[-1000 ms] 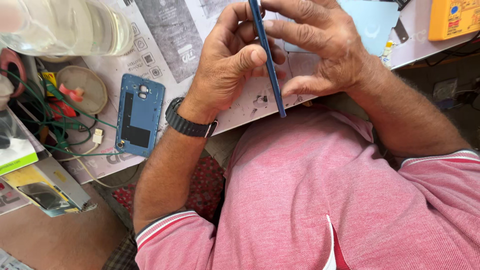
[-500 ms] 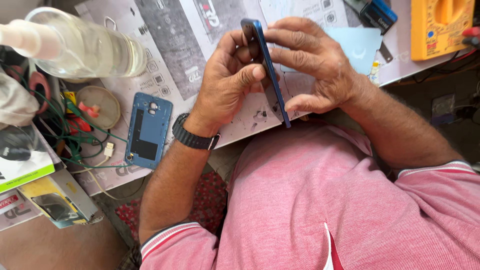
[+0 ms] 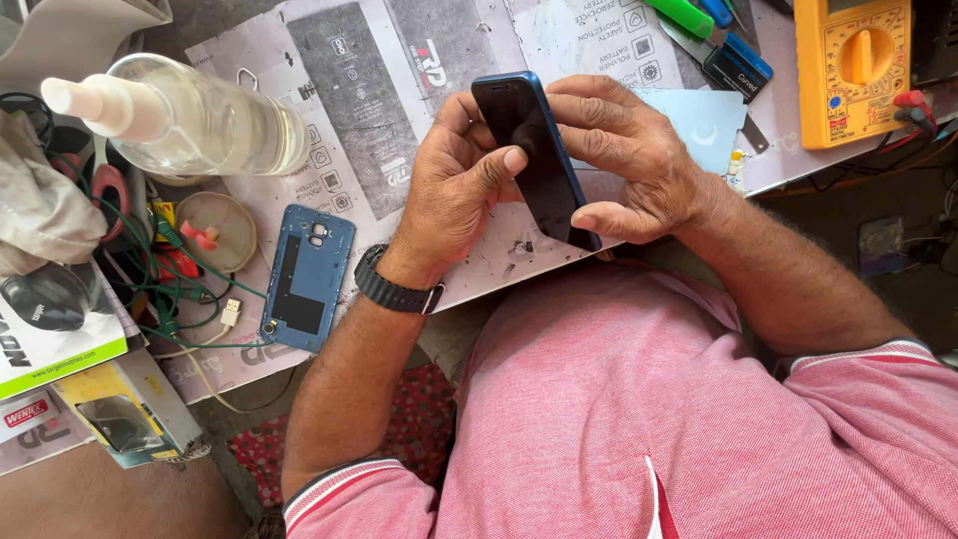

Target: The person uses a plastic card to pry open the back cover of a blue smartphone. They separate the back cover from the chassis, revealing the internal components, and then inspect the interior of the phone.

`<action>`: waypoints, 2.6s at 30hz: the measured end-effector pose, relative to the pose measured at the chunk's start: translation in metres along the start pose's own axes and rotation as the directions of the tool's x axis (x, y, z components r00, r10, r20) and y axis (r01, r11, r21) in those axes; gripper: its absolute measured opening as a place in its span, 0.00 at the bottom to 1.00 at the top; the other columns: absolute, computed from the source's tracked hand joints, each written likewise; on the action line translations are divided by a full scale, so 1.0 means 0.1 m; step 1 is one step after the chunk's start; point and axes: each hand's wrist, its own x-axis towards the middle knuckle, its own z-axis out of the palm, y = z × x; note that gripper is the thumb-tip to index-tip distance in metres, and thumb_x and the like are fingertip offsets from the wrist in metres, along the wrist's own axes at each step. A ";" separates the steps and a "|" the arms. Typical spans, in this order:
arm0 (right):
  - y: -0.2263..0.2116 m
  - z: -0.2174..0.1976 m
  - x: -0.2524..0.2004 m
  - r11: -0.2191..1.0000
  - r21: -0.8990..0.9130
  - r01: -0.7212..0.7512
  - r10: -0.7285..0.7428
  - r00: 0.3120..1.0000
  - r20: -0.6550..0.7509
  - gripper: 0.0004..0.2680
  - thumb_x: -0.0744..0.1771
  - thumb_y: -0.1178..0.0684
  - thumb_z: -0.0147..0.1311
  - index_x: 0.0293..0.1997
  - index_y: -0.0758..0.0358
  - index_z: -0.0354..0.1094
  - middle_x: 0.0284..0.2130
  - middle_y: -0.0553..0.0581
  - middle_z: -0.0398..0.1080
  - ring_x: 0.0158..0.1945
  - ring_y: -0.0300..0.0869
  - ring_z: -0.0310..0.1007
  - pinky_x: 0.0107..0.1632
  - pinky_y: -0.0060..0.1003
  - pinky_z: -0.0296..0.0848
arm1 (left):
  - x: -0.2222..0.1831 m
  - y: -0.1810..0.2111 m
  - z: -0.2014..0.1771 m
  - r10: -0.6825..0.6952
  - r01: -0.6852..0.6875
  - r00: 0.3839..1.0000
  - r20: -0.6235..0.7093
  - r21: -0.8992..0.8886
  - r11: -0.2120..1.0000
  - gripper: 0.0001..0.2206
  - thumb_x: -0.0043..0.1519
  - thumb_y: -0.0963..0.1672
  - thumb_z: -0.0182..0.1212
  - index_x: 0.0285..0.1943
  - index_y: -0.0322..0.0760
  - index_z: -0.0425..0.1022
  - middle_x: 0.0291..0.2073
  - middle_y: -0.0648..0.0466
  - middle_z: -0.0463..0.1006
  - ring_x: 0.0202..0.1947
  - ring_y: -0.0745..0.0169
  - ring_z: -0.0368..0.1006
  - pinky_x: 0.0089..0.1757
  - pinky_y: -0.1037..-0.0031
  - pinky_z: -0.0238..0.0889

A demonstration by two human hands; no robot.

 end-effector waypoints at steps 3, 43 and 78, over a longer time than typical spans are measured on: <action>-0.01 0.00 0.01 1.000 0.006 -0.007 0.007 1.000 -0.006 0.25 0.69 0.37 0.54 0.66 0.69 0.65 0.65 0.67 0.66 0.68 0.61 0.67 0.66 0.53 0.69 | -0.01 -0.03 -0.02 0.049 -0.046 0.998 -0.030 0.101 0.994 0.21 0.66 0.42 0.69 0.65 0.31 0.64 0.48 0.48 0.77 0.44 0.68 0.76 0.40 0.79 0.73; 0.21 -0.30 0.42 0.748 0.402 -0.528 0.166 0.736 0.656 0.43 0.58 0.47 0.64 0.80 0.64 0.38 0.52 0.61 0.68 0.54 0.44 0.68 0.57 0.37 0.69 | -0.11 0.28 0.18 0.611 -0.534 0.694 0.381 0.842 0.081 0.16 0.59 0.37 0.77 0.44 0.38 0.68 0.47 0.51 0.74 0.52 0.52 0.73 0.48 0.67 0.71; 0.26 -0.29 0.46 0.805 0.311 -0.505 0.170 0.699 0.695 0.42 0.51 0.50 0.67 0.74 0.68 0.47 0.57 0.66 0.69 0.57 0.50 0.72 0.56 0.40 0.71 | -0.10 0.25 0.10 0.497 -0.582 0.728 0.472 0.809 0.084 0.19 0.53 0.34 0.74 0.41 0.35 0.63 0.49 0.48 0.72 0.52 0.50 0.72 0.46 0.66 0.71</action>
